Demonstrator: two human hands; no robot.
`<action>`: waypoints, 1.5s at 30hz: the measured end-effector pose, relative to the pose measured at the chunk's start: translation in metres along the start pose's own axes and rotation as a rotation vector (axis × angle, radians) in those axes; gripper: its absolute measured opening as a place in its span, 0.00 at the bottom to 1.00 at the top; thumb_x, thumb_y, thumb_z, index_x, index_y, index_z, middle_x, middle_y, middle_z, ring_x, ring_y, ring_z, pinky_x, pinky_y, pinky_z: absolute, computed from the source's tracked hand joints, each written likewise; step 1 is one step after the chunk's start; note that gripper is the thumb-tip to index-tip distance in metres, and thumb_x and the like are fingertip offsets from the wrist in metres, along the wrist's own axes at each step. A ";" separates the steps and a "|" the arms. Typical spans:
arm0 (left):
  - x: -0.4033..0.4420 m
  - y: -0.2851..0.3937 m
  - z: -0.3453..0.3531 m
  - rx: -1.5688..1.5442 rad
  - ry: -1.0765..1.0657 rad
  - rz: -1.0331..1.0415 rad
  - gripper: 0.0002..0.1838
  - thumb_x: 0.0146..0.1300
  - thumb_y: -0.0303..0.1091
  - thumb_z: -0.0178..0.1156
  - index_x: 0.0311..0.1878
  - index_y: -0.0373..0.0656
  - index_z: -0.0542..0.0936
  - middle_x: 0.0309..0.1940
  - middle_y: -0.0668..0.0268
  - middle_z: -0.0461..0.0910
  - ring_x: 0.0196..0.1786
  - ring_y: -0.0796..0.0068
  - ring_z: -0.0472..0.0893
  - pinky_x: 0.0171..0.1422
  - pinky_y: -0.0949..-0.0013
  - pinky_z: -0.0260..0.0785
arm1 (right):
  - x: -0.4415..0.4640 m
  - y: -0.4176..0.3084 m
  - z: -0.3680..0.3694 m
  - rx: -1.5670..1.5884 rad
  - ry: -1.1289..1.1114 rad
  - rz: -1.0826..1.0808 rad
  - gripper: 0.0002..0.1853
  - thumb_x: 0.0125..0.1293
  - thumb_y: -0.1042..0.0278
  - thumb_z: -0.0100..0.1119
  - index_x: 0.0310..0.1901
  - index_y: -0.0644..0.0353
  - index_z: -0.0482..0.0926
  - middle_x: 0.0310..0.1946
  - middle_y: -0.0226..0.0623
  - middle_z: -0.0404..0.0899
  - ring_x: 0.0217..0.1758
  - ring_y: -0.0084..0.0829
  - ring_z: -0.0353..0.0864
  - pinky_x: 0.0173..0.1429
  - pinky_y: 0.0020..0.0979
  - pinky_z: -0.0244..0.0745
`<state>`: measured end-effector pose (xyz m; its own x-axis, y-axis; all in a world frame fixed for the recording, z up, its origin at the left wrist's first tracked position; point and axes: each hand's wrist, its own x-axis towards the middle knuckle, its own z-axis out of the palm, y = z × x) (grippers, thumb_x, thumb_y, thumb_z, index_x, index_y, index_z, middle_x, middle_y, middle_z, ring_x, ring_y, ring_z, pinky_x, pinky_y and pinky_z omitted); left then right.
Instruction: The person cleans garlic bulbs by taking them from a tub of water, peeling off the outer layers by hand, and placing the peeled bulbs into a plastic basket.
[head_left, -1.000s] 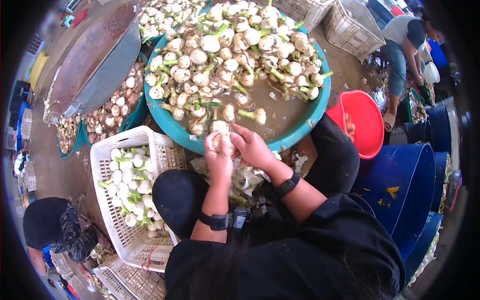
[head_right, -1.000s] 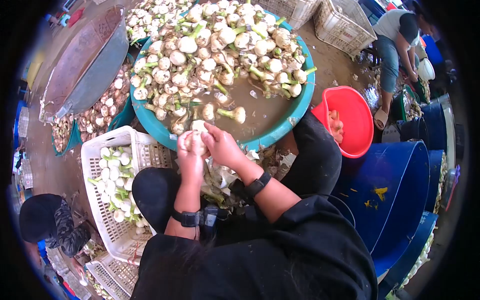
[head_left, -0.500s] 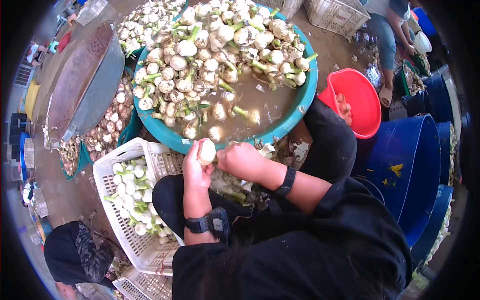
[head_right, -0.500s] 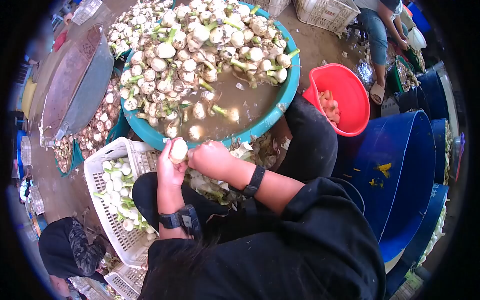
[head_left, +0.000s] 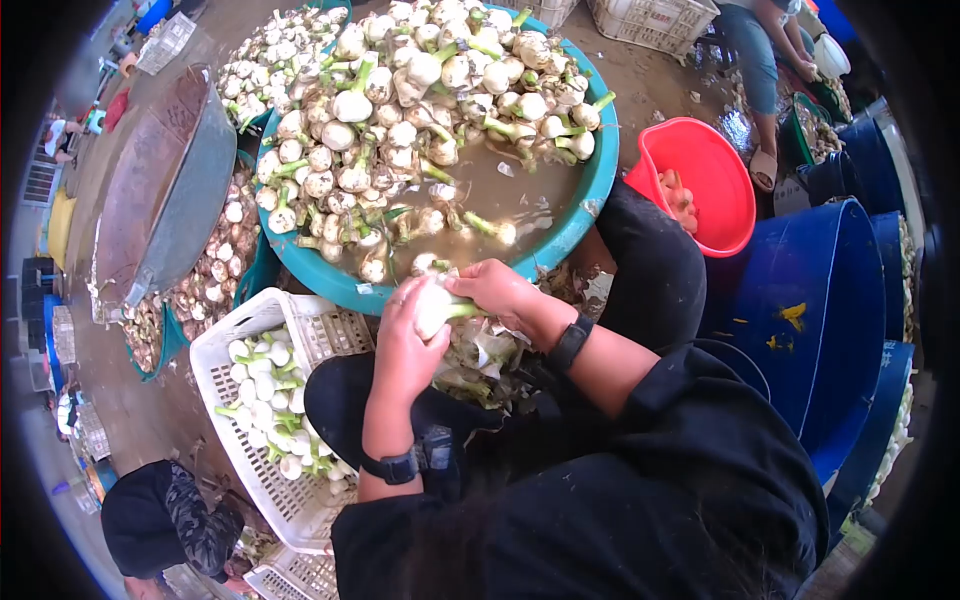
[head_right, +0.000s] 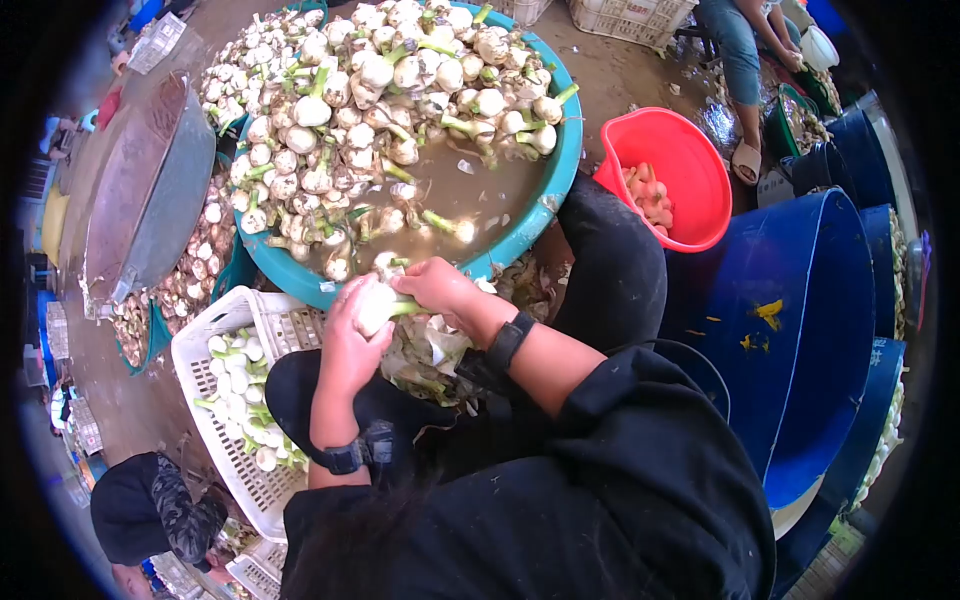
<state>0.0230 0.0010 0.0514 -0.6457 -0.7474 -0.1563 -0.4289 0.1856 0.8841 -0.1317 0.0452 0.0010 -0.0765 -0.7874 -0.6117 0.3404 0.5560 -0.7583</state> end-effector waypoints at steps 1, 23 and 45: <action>-0.001 0.006 -0.003 0.367 0.062 0.260 0.27 0.48 0.20 0.59 0.56 0.41 0.70 0.51 0.51 0.71 0.54 0.62 0.71 0.58 0.63 0.63 | 0.000 0.001 0.002 0.012 0.042 -0.025 0.13 0.63 0.65 0.54 0.31 0.68 0.79 0.22 0.31 0.78 0.24 0.23 0.75 0.30 0.29 0.70; 0.000 -0.009 -0.004 -0.712 0.707 -0.264 0.09 0.62 0.35 0.50 0.28 0.46 0.64 0.13 0.74 0.62 0.10 0.85 0.58 0.12 0.80 0.49 | -0.031 -0.013 0.039 -0.633 0.036 -1.033 0.16 0.54 0.66 0.58 0.46 0.56 0.76 0.39 0.40 0.75 0.42 0.39 0.76 0.43 0.34 0.74; -0.003 -0.046 -0.025 -1.566 0.304 -0.375 0.16 0.61 0.46 0.43 0.33 0.44 0.74 0.24 0.67 0.75 0.14 0.71 0.70 0.14 0.73 0.59 | -0.039 0.009 0.041 -0.966 -0.279 -0.998 0.05 0.55 0.67 0.56 0.33 0.56 0.76 0.31 0.34 0.74 0.37 0.38 0.75 0.37 0.33 0.72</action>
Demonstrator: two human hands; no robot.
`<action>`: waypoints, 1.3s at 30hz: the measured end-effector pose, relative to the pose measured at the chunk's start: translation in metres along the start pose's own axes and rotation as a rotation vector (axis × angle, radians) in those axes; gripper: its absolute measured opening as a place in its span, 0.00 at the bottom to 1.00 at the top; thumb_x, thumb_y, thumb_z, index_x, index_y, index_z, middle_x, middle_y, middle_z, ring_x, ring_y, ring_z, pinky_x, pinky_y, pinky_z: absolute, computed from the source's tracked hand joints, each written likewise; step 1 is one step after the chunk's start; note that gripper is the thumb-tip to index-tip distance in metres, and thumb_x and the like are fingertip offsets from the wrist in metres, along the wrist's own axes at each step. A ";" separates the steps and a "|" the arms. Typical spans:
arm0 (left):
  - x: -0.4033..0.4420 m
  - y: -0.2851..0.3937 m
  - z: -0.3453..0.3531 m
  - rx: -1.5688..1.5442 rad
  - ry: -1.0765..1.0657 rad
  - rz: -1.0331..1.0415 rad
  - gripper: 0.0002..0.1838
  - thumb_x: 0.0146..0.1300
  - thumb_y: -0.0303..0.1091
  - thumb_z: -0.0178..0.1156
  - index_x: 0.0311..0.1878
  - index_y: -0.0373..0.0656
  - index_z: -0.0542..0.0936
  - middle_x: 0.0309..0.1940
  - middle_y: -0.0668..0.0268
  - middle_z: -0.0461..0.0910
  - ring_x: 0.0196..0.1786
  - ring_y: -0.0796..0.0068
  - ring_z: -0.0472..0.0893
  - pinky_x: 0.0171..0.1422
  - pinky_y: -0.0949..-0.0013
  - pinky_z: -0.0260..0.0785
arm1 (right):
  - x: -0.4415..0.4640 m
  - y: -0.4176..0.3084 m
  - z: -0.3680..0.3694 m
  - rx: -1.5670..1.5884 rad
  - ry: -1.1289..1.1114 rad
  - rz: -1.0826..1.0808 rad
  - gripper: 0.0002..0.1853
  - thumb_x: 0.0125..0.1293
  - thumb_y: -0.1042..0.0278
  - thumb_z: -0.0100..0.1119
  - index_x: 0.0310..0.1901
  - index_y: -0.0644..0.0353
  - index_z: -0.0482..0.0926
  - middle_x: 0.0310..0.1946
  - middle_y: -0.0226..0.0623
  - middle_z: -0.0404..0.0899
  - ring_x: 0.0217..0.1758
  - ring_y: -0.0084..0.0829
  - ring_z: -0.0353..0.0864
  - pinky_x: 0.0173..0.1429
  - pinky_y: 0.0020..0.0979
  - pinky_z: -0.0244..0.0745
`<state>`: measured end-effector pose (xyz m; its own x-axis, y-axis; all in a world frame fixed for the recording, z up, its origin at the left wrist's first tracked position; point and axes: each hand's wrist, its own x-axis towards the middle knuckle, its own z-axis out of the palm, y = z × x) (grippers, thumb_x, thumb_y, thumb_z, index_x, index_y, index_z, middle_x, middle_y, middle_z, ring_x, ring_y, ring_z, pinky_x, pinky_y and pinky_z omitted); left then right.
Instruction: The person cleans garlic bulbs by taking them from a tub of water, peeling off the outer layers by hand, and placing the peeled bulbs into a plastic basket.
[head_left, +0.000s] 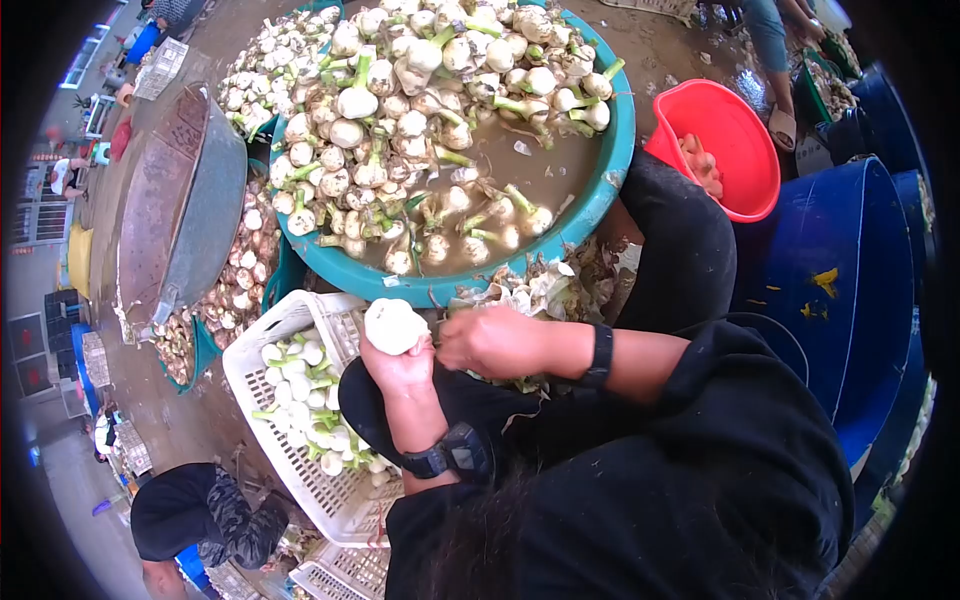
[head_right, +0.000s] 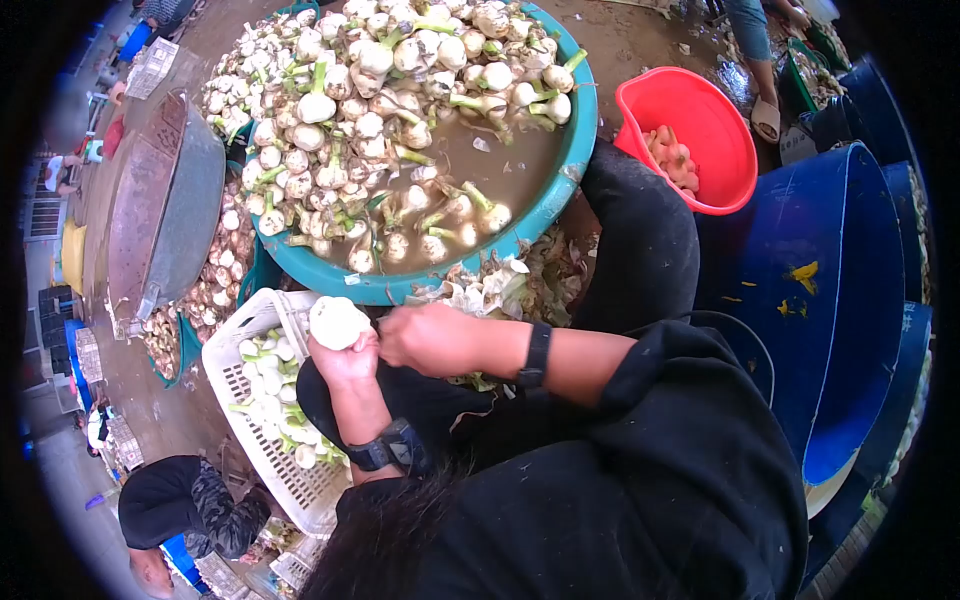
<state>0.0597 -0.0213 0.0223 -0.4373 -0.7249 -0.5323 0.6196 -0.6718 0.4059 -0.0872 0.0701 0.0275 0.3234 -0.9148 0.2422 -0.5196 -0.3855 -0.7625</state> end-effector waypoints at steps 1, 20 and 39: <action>0.000 0.005 -0.003 -0.021 -0.062 0.028 0.16 0.60 0.45 0.43 0.34 0.43 0.74 0.25 0.67 0.75 0.14 0.70 0.70 0.13 0.73 0.59 | -0.003 0.000 0.003 0.001 -0.003 -0.003 0.05 0.55 0.67 0.56 0.33 0.56 0.76 0.31 0.34 0.74 0.37 0.38 0.75 0.37 0.33 0.72; 0.001 -0.017 0.008 0.110 -0.054 0.331 0.10 0.63 0.42 0.46 0.31 0.49 0.70 0.27 0.69 0.75 0.32 0.74 0.75 0.38 0.67 0.70 | 0.022 0.000 -0.010 1.156 0.265 0.597 0.11 0.64 0.60 0.52 0.33 0.60 0.77 0.21 0.23 0.73 0.23 0.13 0.69 0.23 0.18 0.64; -0.076 0.099 -0.002 0.782 0.986 1.259 0.15 0.61 0.39 0.50 0.34 0.34 0.72 0.25 0.62 0.73 0.29 0.71 0.74 0.36 0.69 0.69 | 0.004 0.012 0.001 -0.033 0.038 0.373 0.18 0.54 0.51 0.59 0.32 0.60 0.77 0.33 0.41 0.77 0.34 0.42 0.77 0.38 0.37 0.73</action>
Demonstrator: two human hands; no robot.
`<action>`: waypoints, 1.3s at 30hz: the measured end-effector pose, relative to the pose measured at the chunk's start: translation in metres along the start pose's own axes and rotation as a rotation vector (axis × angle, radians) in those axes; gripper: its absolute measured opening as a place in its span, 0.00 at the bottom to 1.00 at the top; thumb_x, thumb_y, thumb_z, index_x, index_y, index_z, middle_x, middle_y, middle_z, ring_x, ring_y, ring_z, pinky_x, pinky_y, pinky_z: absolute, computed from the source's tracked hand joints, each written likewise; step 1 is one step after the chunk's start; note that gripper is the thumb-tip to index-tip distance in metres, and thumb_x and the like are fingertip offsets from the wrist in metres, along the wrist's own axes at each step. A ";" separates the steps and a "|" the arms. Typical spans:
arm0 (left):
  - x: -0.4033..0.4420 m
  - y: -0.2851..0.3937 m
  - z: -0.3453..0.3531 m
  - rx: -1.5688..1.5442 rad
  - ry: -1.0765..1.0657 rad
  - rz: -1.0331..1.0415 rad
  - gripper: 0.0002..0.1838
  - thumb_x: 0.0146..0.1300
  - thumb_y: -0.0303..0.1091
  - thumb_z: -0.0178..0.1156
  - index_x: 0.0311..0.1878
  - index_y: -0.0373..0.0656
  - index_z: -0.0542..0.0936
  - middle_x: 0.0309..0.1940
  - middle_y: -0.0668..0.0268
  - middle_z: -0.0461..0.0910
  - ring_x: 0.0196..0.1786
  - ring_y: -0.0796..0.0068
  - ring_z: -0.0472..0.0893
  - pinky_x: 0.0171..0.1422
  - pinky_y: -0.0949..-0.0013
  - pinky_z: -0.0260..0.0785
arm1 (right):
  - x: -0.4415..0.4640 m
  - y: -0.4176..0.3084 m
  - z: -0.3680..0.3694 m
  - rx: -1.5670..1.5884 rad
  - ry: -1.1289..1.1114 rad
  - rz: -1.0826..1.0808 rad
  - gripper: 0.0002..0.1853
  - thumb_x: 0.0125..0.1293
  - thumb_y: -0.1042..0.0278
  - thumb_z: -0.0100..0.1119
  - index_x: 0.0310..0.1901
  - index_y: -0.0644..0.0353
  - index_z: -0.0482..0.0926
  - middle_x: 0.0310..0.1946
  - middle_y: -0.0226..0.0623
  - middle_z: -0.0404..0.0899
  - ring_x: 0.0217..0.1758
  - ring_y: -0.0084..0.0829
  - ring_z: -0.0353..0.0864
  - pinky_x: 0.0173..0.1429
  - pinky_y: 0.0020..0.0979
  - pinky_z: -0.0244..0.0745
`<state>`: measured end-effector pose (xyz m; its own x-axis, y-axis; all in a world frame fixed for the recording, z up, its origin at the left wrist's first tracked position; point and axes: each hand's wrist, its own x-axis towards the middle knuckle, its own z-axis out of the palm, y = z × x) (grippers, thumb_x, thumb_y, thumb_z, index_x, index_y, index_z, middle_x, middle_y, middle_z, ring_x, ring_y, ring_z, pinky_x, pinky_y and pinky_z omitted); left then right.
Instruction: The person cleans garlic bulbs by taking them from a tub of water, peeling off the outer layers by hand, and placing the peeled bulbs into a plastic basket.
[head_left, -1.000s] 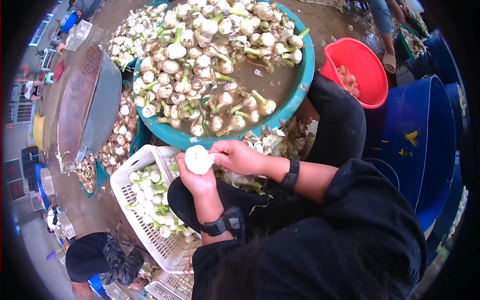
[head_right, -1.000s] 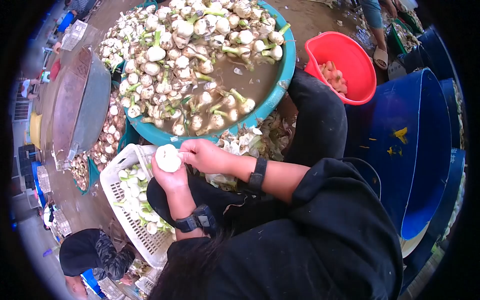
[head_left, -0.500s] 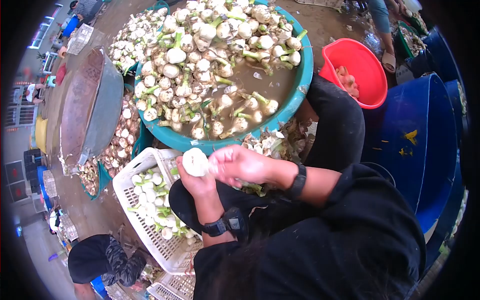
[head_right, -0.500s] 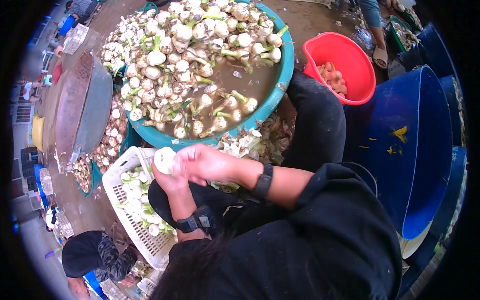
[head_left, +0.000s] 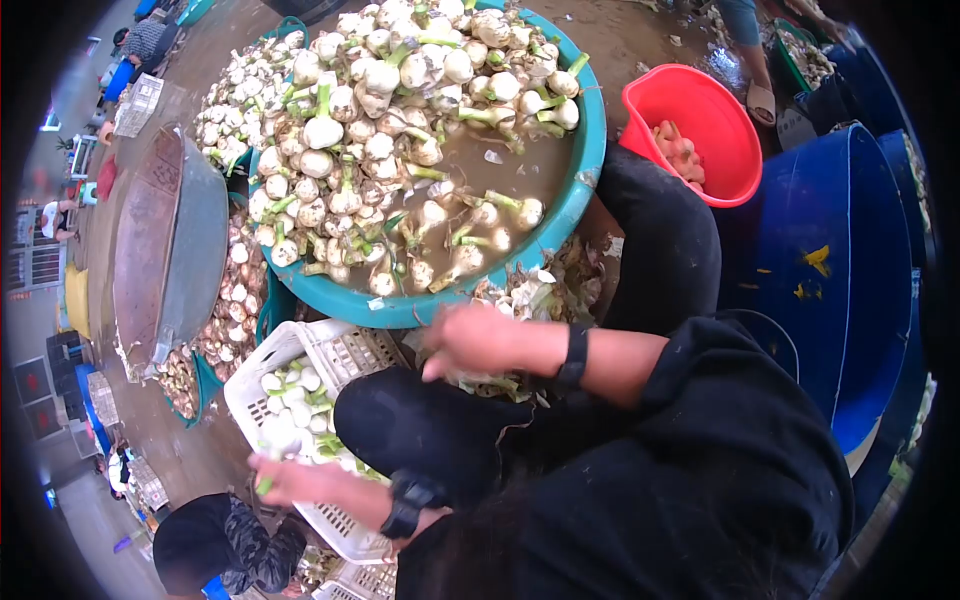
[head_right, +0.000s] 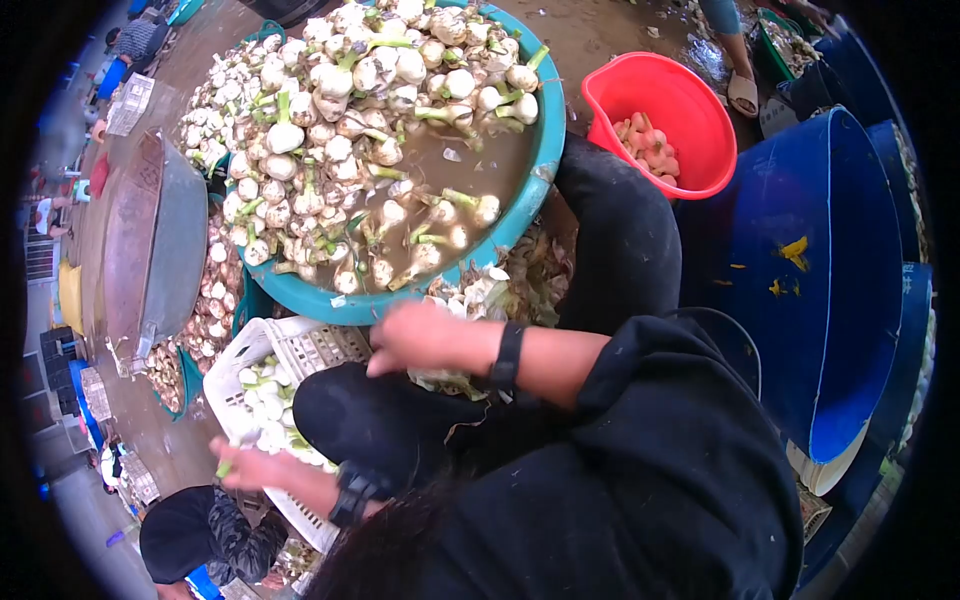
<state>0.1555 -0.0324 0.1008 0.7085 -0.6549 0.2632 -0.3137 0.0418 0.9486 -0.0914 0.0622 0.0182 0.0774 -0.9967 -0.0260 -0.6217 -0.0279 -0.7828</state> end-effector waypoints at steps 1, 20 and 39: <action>0.006 0.013 -0.003 0.010 0.152 0.128 0.14 0.61 0.39 0.50 0.34 0.34 0.71 0.28 0.61 0.73 0.32 0.71 0.74 0.37 0.69 0.67 | 0.008 0.008 -0.022 -0.145 0.087 0.230 0.22 0.51 0.48 0.61 0.37 0.61 0.75 0.35 0.41 0.77 0.36 0.42 0.77 0.38 0.37 0.73; -0.136 -0.025 0.095 -0.236 -1.038 -0.625 0.19 0.62 0.44 0.52 0.49 0.40 0.71 0.26 0.69 0.73 0.14 0.86 0.62 0.13 0.82 0.50 | 0.015 0.015 -0.032 -0.330 0.139 -0.121 0.06 0.55 0.66 0.55 0.28 0.59 0.75 0.24 0.41 0.76 0.31 0.37 0.78 0.33 0.33 0.75; -0.123 0.002 0.072 0.190 -1.690 0.507 0.30 0.49 0.21 0.58 0.59 0.40 0.67 0.55 0.56 0.69 0.56 0.69 0.70 0.60 0.67 0.62 | 0.008 0.035 -0.034 1.136 0.048 0.773 0.11 0.64 0.64 0.50 0.35 0.64 0.78 0.28 0.33 0.79 0.28 0.26 0.77 0.31 0.26 0.72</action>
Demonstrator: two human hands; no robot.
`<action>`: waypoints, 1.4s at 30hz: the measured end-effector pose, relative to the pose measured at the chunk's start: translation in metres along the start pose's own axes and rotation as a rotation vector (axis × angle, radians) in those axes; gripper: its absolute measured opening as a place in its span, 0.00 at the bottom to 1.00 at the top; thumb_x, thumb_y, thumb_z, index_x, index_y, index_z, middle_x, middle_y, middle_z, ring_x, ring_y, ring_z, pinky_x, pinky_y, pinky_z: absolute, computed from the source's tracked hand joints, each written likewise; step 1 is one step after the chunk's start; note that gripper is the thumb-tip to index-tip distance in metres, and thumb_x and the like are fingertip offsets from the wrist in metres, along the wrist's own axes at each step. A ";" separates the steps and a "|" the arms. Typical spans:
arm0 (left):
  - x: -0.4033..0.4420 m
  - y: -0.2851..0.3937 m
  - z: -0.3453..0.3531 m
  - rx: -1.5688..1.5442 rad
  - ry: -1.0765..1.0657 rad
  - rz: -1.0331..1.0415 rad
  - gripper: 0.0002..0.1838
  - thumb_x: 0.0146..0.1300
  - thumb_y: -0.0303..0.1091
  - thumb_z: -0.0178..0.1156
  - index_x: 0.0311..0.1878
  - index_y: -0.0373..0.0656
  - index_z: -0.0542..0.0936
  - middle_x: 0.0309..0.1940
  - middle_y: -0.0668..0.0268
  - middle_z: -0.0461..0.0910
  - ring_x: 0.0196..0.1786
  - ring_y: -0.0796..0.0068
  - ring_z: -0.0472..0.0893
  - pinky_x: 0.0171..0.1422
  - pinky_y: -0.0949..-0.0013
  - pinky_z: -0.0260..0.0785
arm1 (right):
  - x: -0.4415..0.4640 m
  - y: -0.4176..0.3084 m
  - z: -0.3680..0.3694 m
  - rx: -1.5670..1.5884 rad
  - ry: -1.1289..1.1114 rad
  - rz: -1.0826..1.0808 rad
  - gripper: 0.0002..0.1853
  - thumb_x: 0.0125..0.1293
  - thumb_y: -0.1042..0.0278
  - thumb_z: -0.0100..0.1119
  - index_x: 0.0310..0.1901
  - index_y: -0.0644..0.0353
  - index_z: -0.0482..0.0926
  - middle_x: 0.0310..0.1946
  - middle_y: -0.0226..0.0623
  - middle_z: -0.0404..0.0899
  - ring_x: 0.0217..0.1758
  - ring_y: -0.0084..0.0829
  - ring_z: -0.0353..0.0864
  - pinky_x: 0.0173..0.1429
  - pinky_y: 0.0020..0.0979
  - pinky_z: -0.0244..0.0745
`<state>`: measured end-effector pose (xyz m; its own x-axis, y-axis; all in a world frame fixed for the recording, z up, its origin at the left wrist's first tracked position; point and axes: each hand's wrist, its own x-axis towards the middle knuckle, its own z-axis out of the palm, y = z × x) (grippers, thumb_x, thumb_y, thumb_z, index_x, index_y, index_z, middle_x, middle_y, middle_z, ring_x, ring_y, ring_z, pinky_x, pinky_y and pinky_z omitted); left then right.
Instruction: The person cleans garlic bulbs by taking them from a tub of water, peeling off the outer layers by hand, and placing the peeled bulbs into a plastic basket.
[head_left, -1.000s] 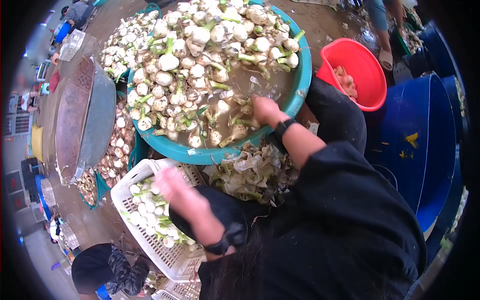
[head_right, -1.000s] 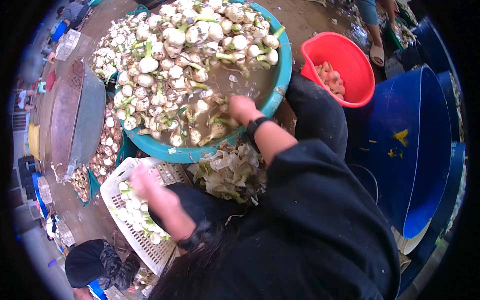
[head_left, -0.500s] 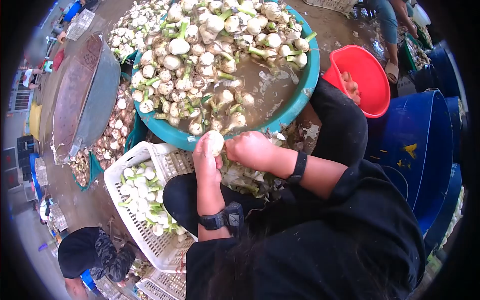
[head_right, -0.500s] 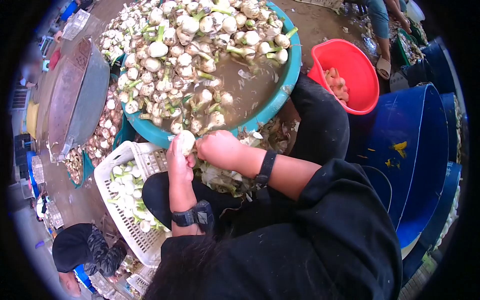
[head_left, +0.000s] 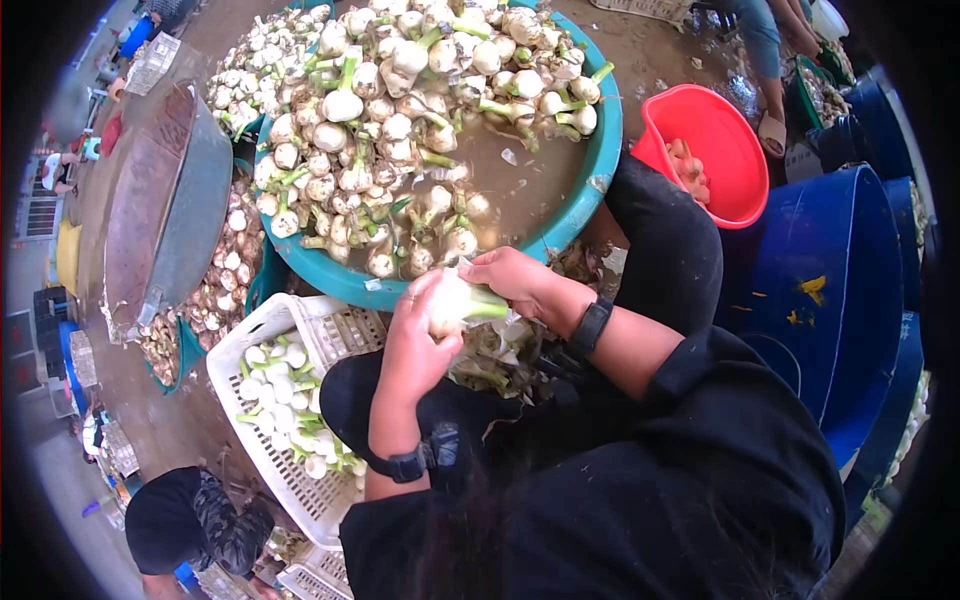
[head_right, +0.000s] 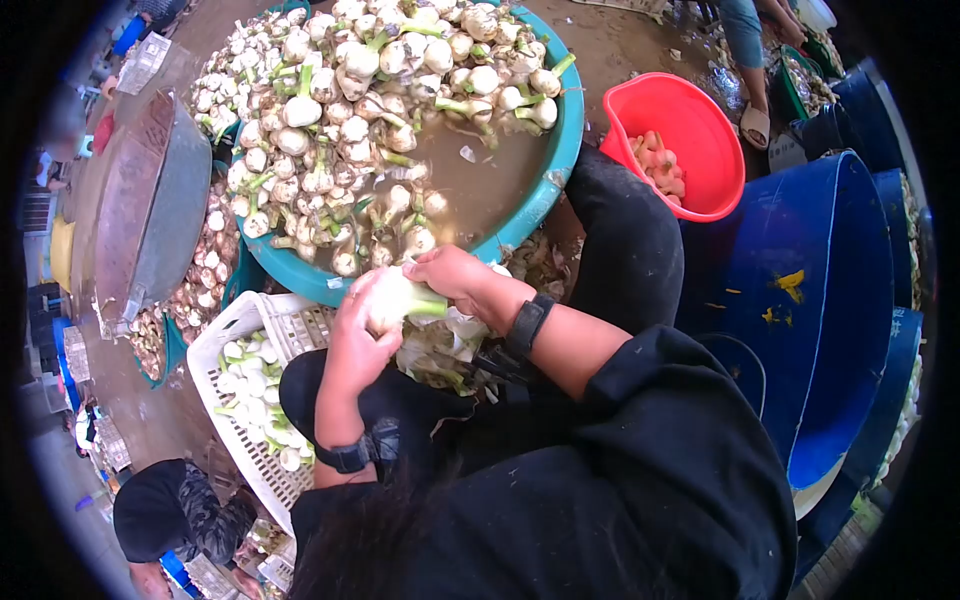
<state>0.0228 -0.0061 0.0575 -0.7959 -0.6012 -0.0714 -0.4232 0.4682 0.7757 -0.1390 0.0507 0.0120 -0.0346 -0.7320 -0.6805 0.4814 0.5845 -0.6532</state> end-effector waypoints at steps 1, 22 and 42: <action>-0.002 -0.002 0.000 0.388 0.051 0.241 0.28 0.49 0.22 0.59 0.57 0.40 0.69 0.55 0.55 0.69 0.57 0.68 0.69 0.60 0.67 0.62 | 0.002 0.001 0.000 0.003 -0.003 -0.004 0.11 0.64 0.64 0.50 0.35 0.64 0.78 0.28 0.33 0.79 0.28 0.26 0.77 0.31 0.26 0.72; 0.004 -0.003 0.018 -1.176 0.729 -0.452 0.12 0.65 0.39 0.51 0.43 0.41 0.71 0.38 0.66 0.76 0.41 0.73 0.78 0.44 0.68 0.74 | -0.009 -0.012 0.027 -0.119 -0.094 -0.641 0.16 0.61 0.66 0.56 0.48 0.65 0.74 0.37 0.39 0.76 0.41 0.25 0.73 0.46 0.27 0.69; -0.008 -0.001 0.010 0.354 0.911 0.251 0.09 0.55 0.26 0.57 0.27 0.38 0.66 0.23 0.59 0.68 0.25 0.61 0.71 0.29 0.63 0.63 | -0.040 -0.028 0.040 -0.708 0.107 -0.705 0.12 0.53 0.62 0.53 0.26 0.65 0.76 0.21 0.48 0.76 0.26 0.43 0.77 0.33 0.37 0.71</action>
<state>0.0255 0.0051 0.0513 -0.3085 -0.6555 0.6893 -0.5114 0.7253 0.4609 -0.1161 0.0493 0.0712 -0.2062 -0.9763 -0.0659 -0.3098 0.1290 -0.9420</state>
